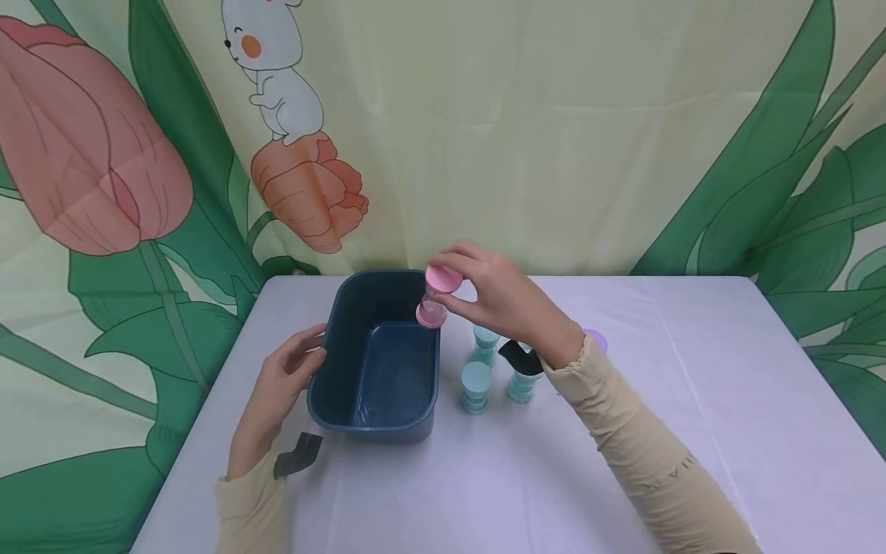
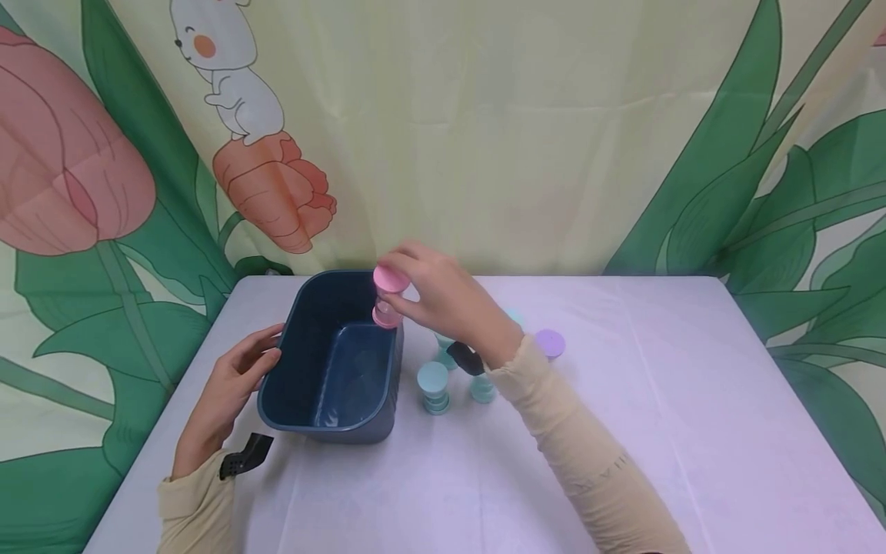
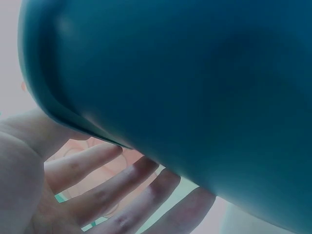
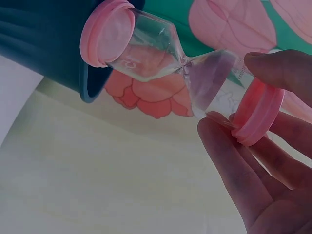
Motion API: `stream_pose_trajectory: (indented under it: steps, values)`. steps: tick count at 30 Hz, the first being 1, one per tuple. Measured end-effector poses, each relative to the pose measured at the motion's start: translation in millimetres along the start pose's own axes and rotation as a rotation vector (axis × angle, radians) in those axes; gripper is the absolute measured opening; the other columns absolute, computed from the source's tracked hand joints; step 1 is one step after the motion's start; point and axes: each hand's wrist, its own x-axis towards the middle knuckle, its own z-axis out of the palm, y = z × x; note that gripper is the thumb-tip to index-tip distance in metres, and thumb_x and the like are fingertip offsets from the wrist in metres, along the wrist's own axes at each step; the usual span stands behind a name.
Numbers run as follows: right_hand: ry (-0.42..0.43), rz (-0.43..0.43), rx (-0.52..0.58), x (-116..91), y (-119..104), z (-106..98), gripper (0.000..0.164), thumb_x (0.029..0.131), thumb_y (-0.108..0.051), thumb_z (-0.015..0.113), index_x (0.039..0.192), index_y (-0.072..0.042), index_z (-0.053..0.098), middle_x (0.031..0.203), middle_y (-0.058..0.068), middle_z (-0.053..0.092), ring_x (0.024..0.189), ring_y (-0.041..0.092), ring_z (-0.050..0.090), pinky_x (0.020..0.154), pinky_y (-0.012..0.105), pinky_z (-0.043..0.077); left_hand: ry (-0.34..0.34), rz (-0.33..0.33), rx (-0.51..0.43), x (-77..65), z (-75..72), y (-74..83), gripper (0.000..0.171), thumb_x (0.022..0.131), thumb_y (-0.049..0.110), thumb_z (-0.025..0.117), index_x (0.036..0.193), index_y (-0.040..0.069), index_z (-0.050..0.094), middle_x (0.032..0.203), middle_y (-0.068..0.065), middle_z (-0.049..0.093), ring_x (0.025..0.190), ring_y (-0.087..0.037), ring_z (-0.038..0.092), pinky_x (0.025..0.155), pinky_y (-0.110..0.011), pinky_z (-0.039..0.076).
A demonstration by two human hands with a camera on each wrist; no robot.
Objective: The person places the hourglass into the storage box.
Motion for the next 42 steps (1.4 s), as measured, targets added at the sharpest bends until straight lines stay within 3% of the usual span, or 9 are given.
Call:
stream_pose_trajectory:
  steps: [33,42]
  values:
    - [-0.166,0.084,-0.002,50,5,45,0.035,0.088,-0.019,0.076,0.119,-0.004,0.067,0.114,0.009,0.065,0.101,0.02,0.06,0.091,0.029,0.051,0.008,0.005,0.027,-0.7,-0.6,-0.7,0.056,0.101,0.042,0.055,0.149,0.017,0.044,0.143,-0.015,0.053,0.127,-0.031,0.054,0.087,-0.032,0.052]
    - [-0.191,0.091,-0.011,61,7,58,0.034,0.088,-0.02,0.075,0.117,-0.005,0.068,0.111,0.008,0.065,0.1,0.019,0.06,0.089,0.027,0.05,0.002,-0.003,0.009,-0.2,1.0,-1.4,0.056,0.1,0.043,0.056,0.15,0.018,0.043,0.144,-0.014,0.052,0.129,-0.033,0.053,0.094,-0.048,0.05]
